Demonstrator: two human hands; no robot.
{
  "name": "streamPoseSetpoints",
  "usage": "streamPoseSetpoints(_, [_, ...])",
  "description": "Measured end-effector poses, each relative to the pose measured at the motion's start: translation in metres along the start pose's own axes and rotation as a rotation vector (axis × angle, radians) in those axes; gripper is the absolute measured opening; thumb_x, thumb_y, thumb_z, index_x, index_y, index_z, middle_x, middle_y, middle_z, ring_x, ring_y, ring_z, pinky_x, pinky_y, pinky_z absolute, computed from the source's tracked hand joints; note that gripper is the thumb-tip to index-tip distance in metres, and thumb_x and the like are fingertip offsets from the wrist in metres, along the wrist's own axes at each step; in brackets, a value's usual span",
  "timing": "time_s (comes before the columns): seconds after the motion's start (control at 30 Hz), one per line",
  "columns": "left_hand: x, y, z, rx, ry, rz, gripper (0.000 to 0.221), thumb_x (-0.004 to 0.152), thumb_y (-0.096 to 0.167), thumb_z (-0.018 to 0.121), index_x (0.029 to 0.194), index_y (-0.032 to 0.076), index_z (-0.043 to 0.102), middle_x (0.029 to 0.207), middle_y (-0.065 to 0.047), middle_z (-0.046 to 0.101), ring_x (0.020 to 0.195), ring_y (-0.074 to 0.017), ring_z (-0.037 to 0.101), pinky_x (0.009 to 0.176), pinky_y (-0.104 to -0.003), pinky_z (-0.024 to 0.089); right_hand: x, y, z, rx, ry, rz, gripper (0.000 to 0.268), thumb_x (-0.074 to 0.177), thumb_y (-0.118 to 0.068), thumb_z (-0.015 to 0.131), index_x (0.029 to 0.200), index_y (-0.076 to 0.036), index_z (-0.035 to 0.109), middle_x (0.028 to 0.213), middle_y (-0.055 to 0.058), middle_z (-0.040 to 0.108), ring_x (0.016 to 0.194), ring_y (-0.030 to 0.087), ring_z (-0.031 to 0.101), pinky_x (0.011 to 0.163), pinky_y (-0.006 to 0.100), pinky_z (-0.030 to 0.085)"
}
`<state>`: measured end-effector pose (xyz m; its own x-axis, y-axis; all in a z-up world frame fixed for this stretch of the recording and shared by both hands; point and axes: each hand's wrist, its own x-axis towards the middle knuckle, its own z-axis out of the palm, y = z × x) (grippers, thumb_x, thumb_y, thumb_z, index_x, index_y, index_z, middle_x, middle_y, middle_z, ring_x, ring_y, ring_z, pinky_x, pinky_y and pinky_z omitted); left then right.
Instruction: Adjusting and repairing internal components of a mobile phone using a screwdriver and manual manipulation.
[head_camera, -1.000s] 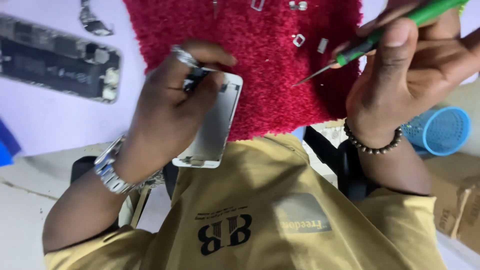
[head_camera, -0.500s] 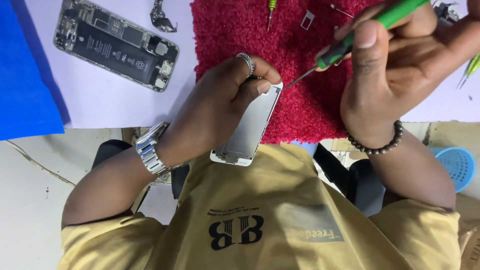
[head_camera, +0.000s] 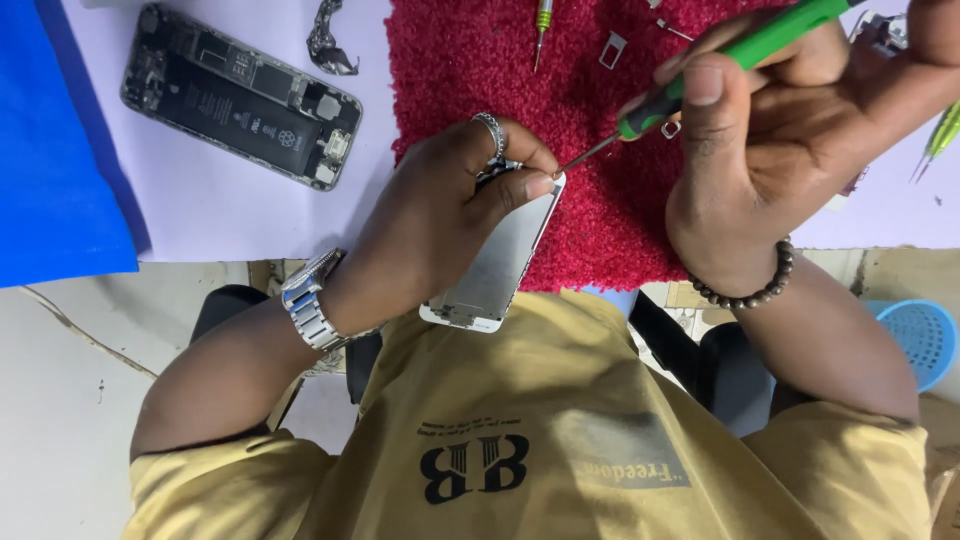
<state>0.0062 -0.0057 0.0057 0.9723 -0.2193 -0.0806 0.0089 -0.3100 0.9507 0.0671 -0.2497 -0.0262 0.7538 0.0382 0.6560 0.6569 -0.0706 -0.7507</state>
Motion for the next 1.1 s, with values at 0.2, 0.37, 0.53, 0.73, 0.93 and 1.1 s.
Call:
streamPoseSetpoints(0.2, [0.001, 0.006, -0.002, 0.005, -0.002, -0.012, 0.020, 0.107, 0.024, 0.058, 0.110, 0.009, 0.071, 0.107, -0.004, 0.079, 0.099, -0.0178, 0.073, 0.087, -0.034, 0.052, -0.001, 0.000, -0.001, 0.005, 0.009, 0.011, 0.050, 0.116, 0.001, 0.078, 0.153, -0.010, 0.045, 0.155, 0.002, 0.044, 0.086, 0.041, 0.064, 0.084, 0.052, 0.059])
streamPoseSetpoints(0.37, [0.000, 0.001, 0.000, -0.034, 0.008, 0.040, 0.020, 0.108, 0.024, 0.058, 0.111, 0.008, 0.070, 0.110, -0.004, 0.078, 0.103, -0.0185, 0.073, 0.090, -0.034, 0.053, -0.003, 0.000, 0.002, 0.005, 0.013, 0.027, 0.053, 0.116, 0.002, 0.078, 0.155, -0.012, 0.044, 0.158, 0.001, 0.043, 0.086, 0.042, 0.064, 0.084, 0.052, 0.059])
streamPoseSetpoints(0.53, [0.000, 0.003, -0.001, -0.020, 0.016, 0.020, 0.019, 0.107, 0.025, 0.062, 0.111, 0.010, 0.072, 0.108, -0.004, 0.079, 0.101, -0.0169, 0.074, 0.088, -0.032, 0.054, -0.004, 0.000, 0.001, 0.010, 0.015, 0.042, 0.058, 0.116, 0.004, 0.079, 0.158, -0.014, 0.044, 0.161, -0.001, 0.042, 0.085, 0.042, 0.064, 0.084, 0.051, 0.059])
streamPoseSetpoints(0.73, [0.001, 0.001, 0.000, -0.016, 0.018, 0.007, 0.015, 0.105, 0.022, 0.064, 0.109, 0.010, 0.073, 0.107, -0.002, 0.079, 0.099, -0.0154, 0.074, 0.086, -0.032, 0.053, -0.007, 0.000, 0.003, 0.012, 0.014, 0.066, 0.062, 0.116, 0.006, 0.080, 0.161, -0.015, 0.043, 0.165, -0.003, 0.041, 0.084, 0.042, 0.064, 0.084, 0.051, 0.059])
streamPoseSetpoints(0.93, [0.001, 0.002, -0.001, 0.019, 0.024, -0.006, 0.014, 0.105, 0.022, 0.066, 0.108, 0.011, 0.073, 0.102, -0.002, 0.079, 0.093, -0.0155, 0.072, 0.082, -0.032, 0.052, -0.009, 0.001, 0.011, 0.011, 0.008, 0.086, 0.067, 0.116, 0.008, 0.080, 0.164, -0.017, 0.042, 0.168, -0.005, 0.040, 0.083, 0.042, 0.064, 0.084, 0.050, 0.059])
streamPoseSetpoints(1.1, [0.001, 0.007, -0.003, 0.024, 0.017, -0.003, 0.022, 0.107, 0.028, 0.061, 0.106, 0.010, 0.072, 0.102, -0.003, 0.079, 0.093, -0.0175, 0.074, 0.079, -0.034, 0.054, -0.001, -0.008, 0.017, 0.018, 0.003, 0.048, 0.070, 0.116, 0.010, 0.081, 0.167, -0.019, 0.042, 0.171, -0.006, 0.039, 0.083, 0.042, 0.065, 0.084, 0.050, 0.059])
